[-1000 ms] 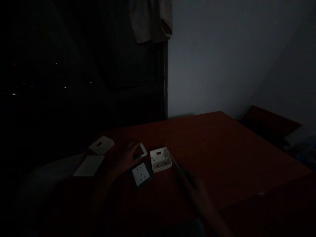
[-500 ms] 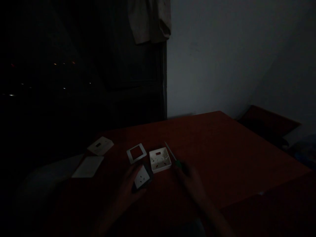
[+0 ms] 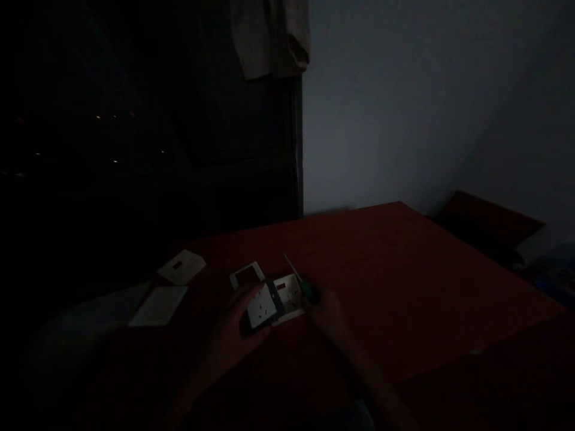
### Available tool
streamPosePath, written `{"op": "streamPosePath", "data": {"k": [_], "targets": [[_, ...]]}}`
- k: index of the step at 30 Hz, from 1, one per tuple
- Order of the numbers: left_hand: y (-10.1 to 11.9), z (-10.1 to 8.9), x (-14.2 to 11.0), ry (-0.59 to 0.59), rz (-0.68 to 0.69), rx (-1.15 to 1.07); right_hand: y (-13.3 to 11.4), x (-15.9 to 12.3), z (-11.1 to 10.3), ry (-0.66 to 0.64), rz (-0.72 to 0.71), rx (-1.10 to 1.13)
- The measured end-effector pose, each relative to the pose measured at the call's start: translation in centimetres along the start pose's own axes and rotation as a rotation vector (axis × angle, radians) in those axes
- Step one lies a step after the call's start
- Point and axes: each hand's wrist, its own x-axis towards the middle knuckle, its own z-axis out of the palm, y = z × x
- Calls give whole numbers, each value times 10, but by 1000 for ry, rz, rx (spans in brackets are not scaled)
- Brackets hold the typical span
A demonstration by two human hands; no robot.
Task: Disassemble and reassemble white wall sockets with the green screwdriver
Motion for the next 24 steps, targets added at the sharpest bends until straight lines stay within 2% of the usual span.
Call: {"op": "streamPosePath", "data": {"k": [10,24], "targets": [[13,21,25,-132,84,-14,1,-21,6,10,3,125],[1,28,30,-127,71,-105,-4,-24,5,27,6,219]]}}
